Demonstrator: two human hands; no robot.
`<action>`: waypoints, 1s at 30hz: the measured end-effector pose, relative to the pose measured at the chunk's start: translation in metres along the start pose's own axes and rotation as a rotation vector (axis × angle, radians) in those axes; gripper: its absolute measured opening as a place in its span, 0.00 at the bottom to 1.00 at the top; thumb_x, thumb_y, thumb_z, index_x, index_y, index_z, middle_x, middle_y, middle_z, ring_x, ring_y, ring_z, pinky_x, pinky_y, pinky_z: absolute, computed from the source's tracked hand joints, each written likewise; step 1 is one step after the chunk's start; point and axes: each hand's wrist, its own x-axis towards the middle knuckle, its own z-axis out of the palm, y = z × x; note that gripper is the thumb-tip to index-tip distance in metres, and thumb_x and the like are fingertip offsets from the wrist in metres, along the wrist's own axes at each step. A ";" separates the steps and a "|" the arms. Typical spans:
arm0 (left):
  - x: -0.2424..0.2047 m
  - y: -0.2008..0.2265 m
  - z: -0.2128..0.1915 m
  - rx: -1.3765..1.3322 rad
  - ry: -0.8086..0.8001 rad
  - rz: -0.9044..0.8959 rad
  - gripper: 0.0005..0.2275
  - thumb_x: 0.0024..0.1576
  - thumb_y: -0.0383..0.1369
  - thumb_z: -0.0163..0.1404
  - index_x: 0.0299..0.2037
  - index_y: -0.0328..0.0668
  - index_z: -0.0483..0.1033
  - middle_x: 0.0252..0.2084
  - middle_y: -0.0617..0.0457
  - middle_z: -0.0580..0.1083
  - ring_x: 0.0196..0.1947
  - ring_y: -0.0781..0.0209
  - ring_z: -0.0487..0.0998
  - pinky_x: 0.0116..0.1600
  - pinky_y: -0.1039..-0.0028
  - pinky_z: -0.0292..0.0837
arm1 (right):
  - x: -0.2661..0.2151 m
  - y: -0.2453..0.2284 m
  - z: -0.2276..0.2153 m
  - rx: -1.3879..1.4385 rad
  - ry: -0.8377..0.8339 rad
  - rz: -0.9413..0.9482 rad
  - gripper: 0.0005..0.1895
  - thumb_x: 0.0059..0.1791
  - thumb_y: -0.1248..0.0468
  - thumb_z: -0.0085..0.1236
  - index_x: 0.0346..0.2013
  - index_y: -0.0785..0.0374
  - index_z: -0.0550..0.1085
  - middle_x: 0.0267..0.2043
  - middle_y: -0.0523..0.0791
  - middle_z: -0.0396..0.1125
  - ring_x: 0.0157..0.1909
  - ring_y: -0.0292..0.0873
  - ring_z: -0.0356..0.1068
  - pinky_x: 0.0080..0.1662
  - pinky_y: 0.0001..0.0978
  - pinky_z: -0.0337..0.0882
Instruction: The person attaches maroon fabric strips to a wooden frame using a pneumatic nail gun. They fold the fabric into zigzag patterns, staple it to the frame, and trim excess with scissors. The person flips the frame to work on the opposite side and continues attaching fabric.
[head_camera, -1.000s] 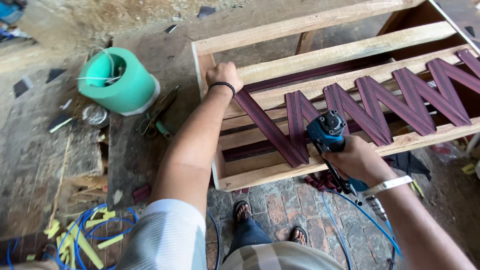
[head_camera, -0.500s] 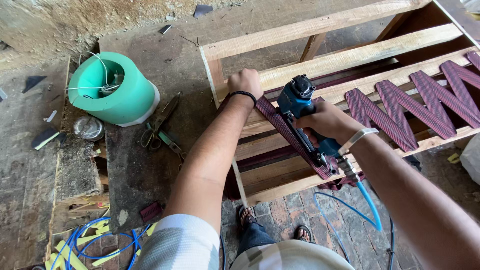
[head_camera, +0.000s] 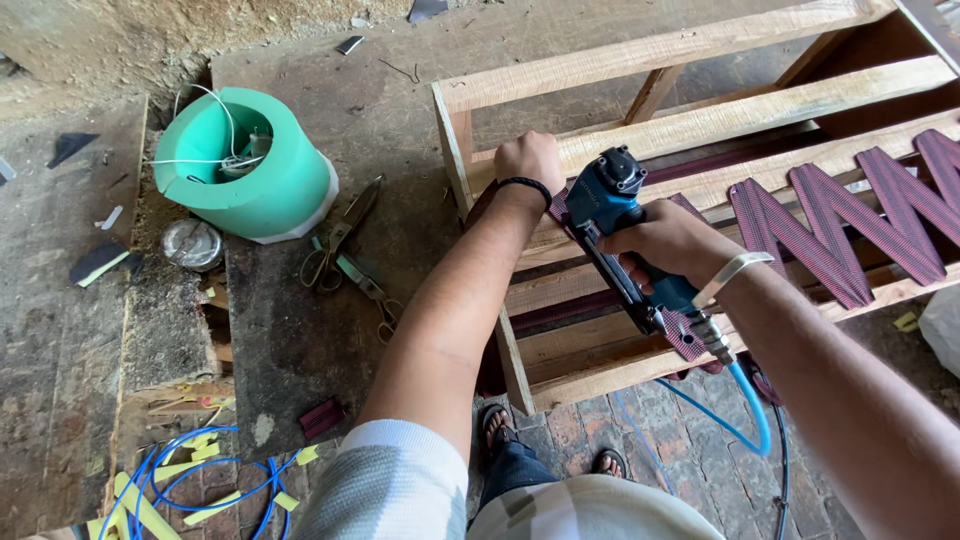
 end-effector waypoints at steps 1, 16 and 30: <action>0.000 -0.001 0.001 -0.002 -0.001 -0.006 0.07 0.56 0.34 0.54 0.40 0.45 0.82 0.38 0.47 0.81 0.39 0.56 0.83 0.46 0.67 0.81 | 0.000 -0.001 0.003 -0.014 0.009 0.012 0.11 0.47 0.63 0.64 0.26 0.69 0.76 0.21 0.47 0.66 0.20 0.42 0.66 0.26 0.37 0.67; -0.129 -0.027 -0.036 -0.412 -0.088 0.049 0.38 0.51 0.39 0.61 0.70 0.38 0.55 0.50 0.41 0.76 0.31 0.59 0.82 0.28 0.72 0.79 | -0.117 0.148 0.044 0.156 0.121 0.040 0.12 0.46 0.62 0.65 0.23 0.67 0.75 0.18 0.45 0.69 0.18 0.40 0.70 0.28 0.35 0.73; -0.363 0.075 0.157 -1.379 0.130 -0.051 0.10 0.65 0.23 0.44 0.44 0.44 0.81 0.30 0.61 0.78 0.17 0.75 0.71 0.21 0.80 0.68 | -0.126 0.188 0.085 0.042 0.452 -0.355 0.13 0.45 0.59 0.64 0.26 0.67 0.77 0.17 0.45 0.69 0.23 0.36 0.72 0.30 0.35 0.71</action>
